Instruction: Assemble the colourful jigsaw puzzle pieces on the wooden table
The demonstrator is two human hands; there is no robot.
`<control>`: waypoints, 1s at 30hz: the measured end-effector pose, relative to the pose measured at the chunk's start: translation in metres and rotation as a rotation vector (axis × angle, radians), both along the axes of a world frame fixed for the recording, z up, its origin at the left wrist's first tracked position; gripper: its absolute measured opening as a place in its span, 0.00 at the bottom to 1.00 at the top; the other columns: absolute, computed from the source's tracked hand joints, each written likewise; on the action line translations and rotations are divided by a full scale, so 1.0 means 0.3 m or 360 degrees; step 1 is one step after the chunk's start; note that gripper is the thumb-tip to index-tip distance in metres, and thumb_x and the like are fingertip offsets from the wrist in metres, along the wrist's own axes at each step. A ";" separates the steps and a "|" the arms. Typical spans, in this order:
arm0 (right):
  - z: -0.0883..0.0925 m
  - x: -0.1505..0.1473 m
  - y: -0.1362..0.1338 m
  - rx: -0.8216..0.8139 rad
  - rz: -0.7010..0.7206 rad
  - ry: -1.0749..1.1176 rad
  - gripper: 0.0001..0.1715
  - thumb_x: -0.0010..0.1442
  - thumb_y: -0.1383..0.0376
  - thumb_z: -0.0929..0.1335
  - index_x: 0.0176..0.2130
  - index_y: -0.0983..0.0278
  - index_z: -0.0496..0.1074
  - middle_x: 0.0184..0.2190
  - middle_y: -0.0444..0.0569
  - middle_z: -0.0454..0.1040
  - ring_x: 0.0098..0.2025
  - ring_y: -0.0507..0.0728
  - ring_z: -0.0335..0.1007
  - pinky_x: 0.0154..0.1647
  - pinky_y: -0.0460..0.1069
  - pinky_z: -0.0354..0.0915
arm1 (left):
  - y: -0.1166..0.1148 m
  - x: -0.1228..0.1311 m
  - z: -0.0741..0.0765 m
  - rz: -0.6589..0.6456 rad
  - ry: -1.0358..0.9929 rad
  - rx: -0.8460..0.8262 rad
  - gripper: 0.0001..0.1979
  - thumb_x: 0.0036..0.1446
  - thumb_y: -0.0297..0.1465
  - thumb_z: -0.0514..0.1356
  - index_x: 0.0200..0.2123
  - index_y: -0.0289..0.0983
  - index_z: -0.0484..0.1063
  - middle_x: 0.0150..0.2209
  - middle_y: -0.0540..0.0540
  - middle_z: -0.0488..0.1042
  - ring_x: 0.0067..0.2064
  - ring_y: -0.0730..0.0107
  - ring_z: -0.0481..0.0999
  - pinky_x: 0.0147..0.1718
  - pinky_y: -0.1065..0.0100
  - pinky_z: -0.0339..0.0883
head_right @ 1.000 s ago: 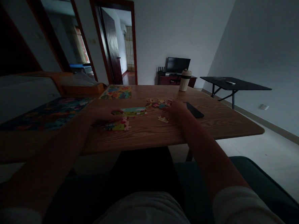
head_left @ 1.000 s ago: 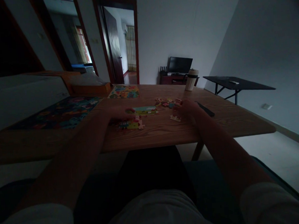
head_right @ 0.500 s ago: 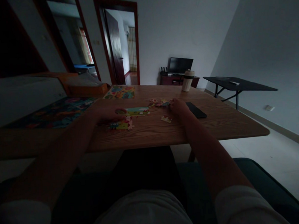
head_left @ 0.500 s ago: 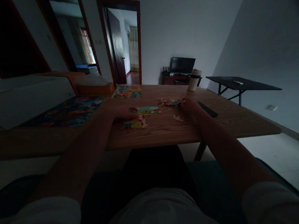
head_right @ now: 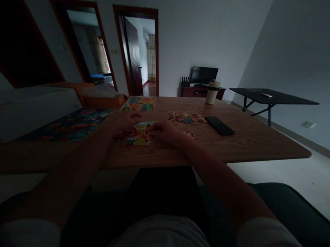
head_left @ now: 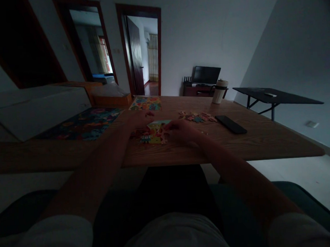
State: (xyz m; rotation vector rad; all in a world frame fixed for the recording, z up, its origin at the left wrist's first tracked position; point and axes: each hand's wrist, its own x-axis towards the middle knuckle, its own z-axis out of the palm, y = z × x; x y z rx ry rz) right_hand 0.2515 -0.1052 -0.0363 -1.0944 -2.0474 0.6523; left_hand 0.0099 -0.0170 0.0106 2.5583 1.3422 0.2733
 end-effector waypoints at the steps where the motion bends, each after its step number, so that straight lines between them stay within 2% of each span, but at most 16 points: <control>1: -0.017 -0.004 -0.001 -0.0033 -0.0019 0.0010 0.14 0.60 0.72 0.68 0.43 0.63 0.82 0.45 0.52 0.85 0.45 0.57 0.81 0.53 0.54 0.75 | 0.005 0.003 -0.007 -0.0013 -0.0029 0.0008 0.27 0.70 0.44 0.54 0.65 0.36 0.72 0.61 0.42 0.78 0.58 0.50 0.75 0.56 0.60 0.67; 4: -0.037 0.004 -0.004 -0.0042 -0.0078 0.0058 0.18 0.56 0.76 0.67 0.41 0.63 0.83 0.43 0.51 0.85 0.44 0.56 0.80 0.53 0.53 0.73 | 0.014 0.020 -0.027 -0.0089 -0.0139 0.0016 0.26 0.67 0.46 0.59 0.61 0.37 0.76 0.58 0.41 0.80 0.55 0.55 0.78 0.54 0.62 0.68; 8: -0.034 0.020 -0.008 -0.0003 -0.0178 0.0078 0.18 0.56 0.76 0.66 0.40 0.63 0.83 0.38 0.49 0.84 0.40 0.55 0.78 0.47 0.51 0.72 | 0.017 0.048 -0.058 -0.0386 -0.0250 -0.0342 0.27 0.62 0.49 0.62 0.57 0.38 0.79 0.54 0.41 0.83 0.51 0.57 0.80 0.51 0.62 0.69; 10: -0.031 0.023 -0.015 0.0017 -0.0197 0.0060 0.15 0.59 0.73 0.67 0.40 0.64 0.82 0.37 0.49 0.83 0.38 0.55 0.77 0.43 0.50 0.70 | 0.014 0.057 -0.070 -0.0438 -0.0209 -0.0471 0.29 0.57 0.49 0.65 0.57 0.40 0.79 0.49 0.43 0.84 0.48 0.58 0.81 0.47 0.64 0.69; 13: -0.023 0.022 -0.034 0.0060 -0.0209 -0.0086 0.09 0.63 0.65 0.70 0.40 0.64 0.82 0.36 0.50 0.82 0.37 0.56 0.75 0.38 0.49 0.67 | 0.005 0.061 -0.076 -0.0422 -0.0047 -0.0409 0.32 0.51 0.50 0.70 0.55 0.39 0.81 0.43 0.44 0.85 0.44 0.59 0.80 0.43 0.67 0.68; 15: -0.016 0.017 -0.050 0.0091 -0.0248 -0.0282 0.14 0.64 0.56 0.73 0.40 0.64 0.81 0.36 0.51 0.81 0.36 0.56 0.73 0.36 0.49 0.64 | 0.000 0.061 -0.072 -0.0397 0.0028 -0.0330 0.32 0.52 0.51 0.69 0.55 0.39 0.81 0.41 0.44 0.84 0.43 0.60 0.80 0.42 0.68 0.68; 18: -0.007 0.010 -0.066 0.0044 -0.0221 -0.0576 0.23 0.61 0.47 0.75 0.41 0.64 0.81 0.34 0.50 0.79 0.33 0.56 0.71 0.34 0.49 0.61 | -0.001 0.058 -0.064 -0.0318 0.0084 -0.0221 0.30 0.59 0.51 0.64 0.57 0.39 0.81 0.44 0.43 0.83 0.43 0.61 0.80 0.41 0.68 0.67; 20: -0.006 0.015 -0.064 -0.0012 -0.0140 -0.0669 0.22 0.63 0.49 0.74 0.44 0.64 0.82 0.34 0.49 0.79 0.32 0.55 0.71 0.34 0.49 0.62 | 0.003 0.054 -0.061 -0.0238 0.0112 -0.0147 0.28 0.63 0.50 0.60 0.58 0.38 0.80 0.47 0.42 0.83 0.43 0.61 0.80 0.40 0.68 0.68; 22: -0.010 0.031 -0.054 0.0004 -0.0024 -0.0682 0.16 0.67 0.56 0.72 0.48 0.63 0.83 0.38 0.50 0.80 0.35 0.55 0.73 0.39 0.50 0.66 | 0.010 0.049 -0.060 -0.0177 0.0133 -0.0112 0.28 0.65 0.49 0.59 0.59 0.38 0.80 0.49 0.40 0.82 0.44 0.60 0.80 0.40 0.68 0.69; 26: -0.016 0.063 -0.034 0.0144 0.0186 -0.0616 0.18 0.64 0.71 0.69 0.50 0.59 0.84 0.51 0.51 0.80 0.50 0.58 0.76 0.56 0.52 0.67 | 0.026 0.039 -0.065 -0.0143 0.0150 -0.0140 0.29 0.65 0.49 0.60 0.60 0.39 0.78 0.50 0.40 0.82 0.43 0.60 0.81 0.41 0.67 0.71; 28: -0.012 0.062 -0.041 0.0113 0.0122 -0.0580 0.17 0.64 0.71 0.69 0.48 0.59 0.84 0.51 0.51 0.81 0.52 0.58 0.76 0.57 0.52 0.67 | 0.033 0.037 -0.070 -0.0145 0.0139 -0.0143 0.28 0.64 0.49 0.60 0.61 0.40 0.78 0.48 0.41 0.82 0.42 0.61 0.81 0.41 0.66 0.71; 30: -0.002 0.051 -0.059 0.0076 -0.0044 -0.0593 0.12 0.65 0.64 0.71 0.48 0.61 0.83 0.48 0.53 0.82 0.47 0.59 0.77 0.51 0.52 0.69 | 0.038 0.036 -0.075 -0.0143 0.0115 -0.0163 0.28 0.64 0.48 0.60 0.61 0.41 0.78 0.46 0.42 0.82 0.41 0.61 0.81 0.40 0.66 0.71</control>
